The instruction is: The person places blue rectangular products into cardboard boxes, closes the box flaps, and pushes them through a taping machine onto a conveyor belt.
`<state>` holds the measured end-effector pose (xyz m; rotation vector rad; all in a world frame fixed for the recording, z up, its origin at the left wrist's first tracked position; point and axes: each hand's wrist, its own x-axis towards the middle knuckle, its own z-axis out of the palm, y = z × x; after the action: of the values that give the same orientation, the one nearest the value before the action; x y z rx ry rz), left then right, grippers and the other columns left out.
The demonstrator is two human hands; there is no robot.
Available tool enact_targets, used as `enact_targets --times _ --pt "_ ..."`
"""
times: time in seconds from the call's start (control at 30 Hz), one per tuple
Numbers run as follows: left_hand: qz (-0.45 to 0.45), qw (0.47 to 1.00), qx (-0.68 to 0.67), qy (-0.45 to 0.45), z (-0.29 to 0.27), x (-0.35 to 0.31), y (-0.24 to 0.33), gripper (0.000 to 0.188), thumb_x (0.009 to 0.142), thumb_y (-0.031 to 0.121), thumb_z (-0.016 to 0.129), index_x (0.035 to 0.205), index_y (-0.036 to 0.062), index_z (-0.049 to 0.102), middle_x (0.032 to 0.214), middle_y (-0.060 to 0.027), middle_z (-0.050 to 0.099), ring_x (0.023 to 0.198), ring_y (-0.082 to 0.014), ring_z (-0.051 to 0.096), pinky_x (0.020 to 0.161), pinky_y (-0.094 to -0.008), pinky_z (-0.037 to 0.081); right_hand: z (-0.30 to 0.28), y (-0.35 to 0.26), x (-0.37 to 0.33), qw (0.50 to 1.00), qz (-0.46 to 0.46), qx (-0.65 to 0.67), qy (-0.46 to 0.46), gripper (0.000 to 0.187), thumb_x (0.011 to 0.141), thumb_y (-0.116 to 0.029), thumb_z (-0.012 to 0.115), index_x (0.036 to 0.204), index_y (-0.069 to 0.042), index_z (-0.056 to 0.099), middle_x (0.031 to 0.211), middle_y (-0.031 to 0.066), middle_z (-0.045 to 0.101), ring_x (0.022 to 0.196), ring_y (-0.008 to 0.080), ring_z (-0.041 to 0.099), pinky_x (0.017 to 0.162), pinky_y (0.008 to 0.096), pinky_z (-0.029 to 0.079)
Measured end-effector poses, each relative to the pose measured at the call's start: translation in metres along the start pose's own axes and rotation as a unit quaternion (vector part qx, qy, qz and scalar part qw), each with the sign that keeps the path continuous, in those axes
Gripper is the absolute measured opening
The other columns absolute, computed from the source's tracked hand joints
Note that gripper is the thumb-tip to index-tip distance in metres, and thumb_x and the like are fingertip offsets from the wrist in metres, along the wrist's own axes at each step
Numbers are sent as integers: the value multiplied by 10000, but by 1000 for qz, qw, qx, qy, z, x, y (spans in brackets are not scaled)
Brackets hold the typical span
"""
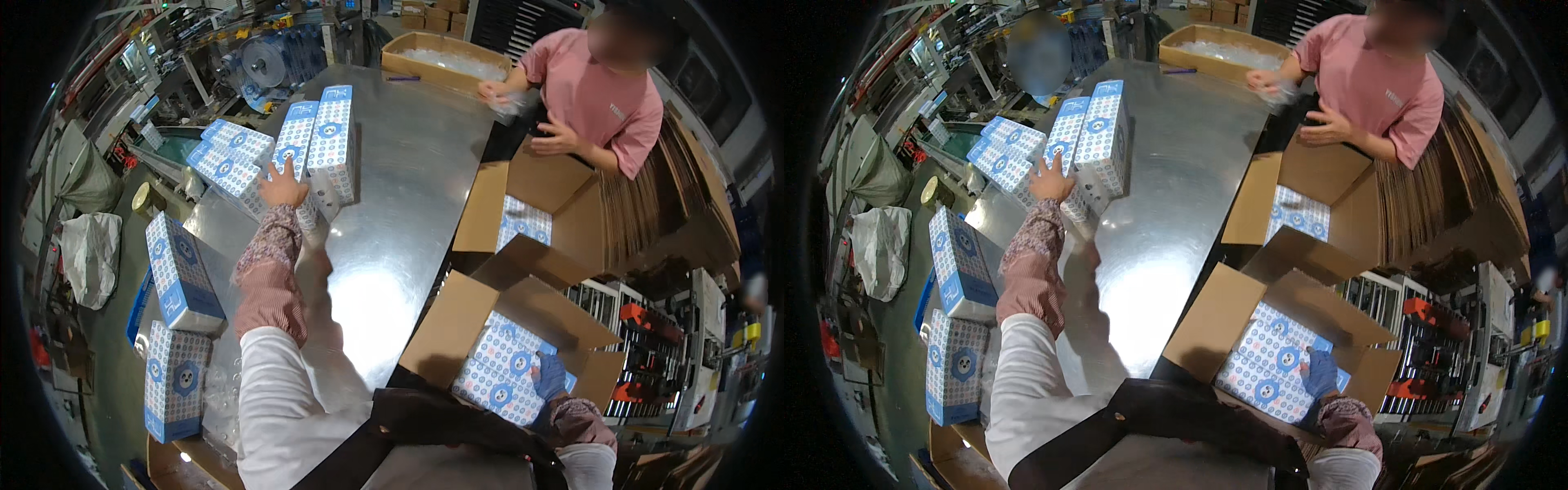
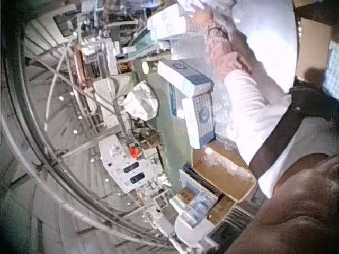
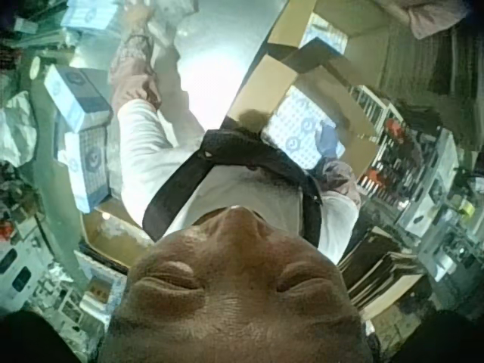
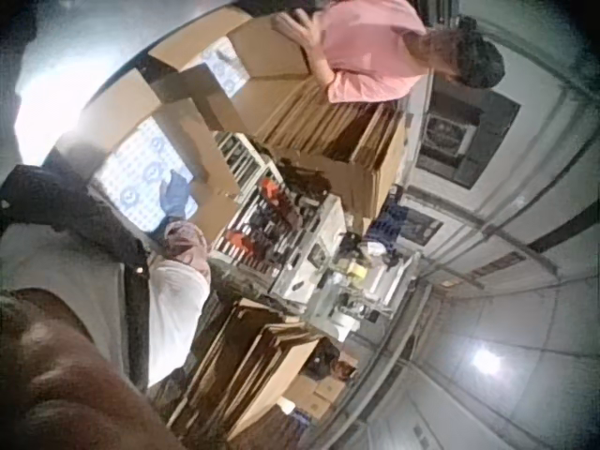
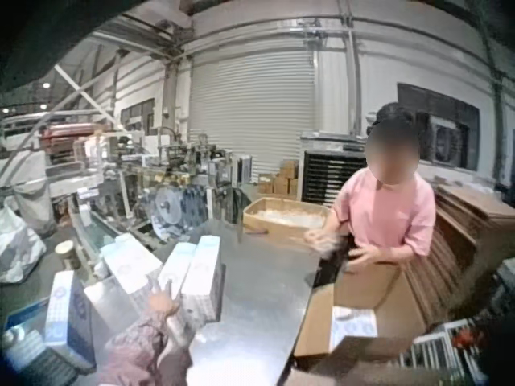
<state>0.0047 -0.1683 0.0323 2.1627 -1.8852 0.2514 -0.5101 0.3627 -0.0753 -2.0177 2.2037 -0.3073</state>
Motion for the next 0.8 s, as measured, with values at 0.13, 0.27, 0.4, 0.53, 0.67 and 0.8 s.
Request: enact_targets --times 0.13,0.27,0.4,0.53,0.67,0.8 --pt "97 988 -71 -95 -26 -96 -36 826 690 297 720 1426 245 348 1413 -250 295 1102 -494 488 930 -506 438 -9 7 -5 1000 27 5 -15 456 804 -234 602 1200 -20 530 988 207 565 920 388 526 830 473 411" --pt "107 965 -7 -240 -102 -160 -92 1127 591 335 853 1490 295 175 1431 -320 224 1191 -510 443 934 -508 451 -8 3 -5 997 -35 25 59 408 823 -205 602 1181 -21 536 993 205 582 891 387 541 800 449 431" --pt "11 961 -126 -246 -110 -180 -61 1124 599 247 822 1502 219 153 1242 -286 515 1040 -418 583 802 -450 485 -11 0 2 999 -22 33 28 443 854 -287 587 1186 1 533 975 192 604 918 359 557 806 450 434" --pt "71 869 -442 -211 -156 -233 -20 1019 620 120 755 1484 118 213 1236 -205 553 1053 -276 606 828 -351 518 -22 1 0 998 1 54 -12 449 861 -325 577 1197 -30 542 923 180 624 885 356 583 798 455 448" --pt "360 751 -531 -158 -223 -304 130 928 638 79 751 1447 53 296 1254 -203 505 1086 -289 566 865 -368 493 -20 14 -4 996 12 84 -33 443 878 -332 529 1189 -17 553 916 213 623 861 381 576 792 468 442" --pt "684 630 -367 -30 -236 -337 254 882 641 207 790 1425 160 388 1231 -200 497 1030 -341 538 863 -417 461 34 28 -16 950 56 305 22 398 906 -330 536 1180 -42 566 961 158 638 898 299 598 844 463 452"
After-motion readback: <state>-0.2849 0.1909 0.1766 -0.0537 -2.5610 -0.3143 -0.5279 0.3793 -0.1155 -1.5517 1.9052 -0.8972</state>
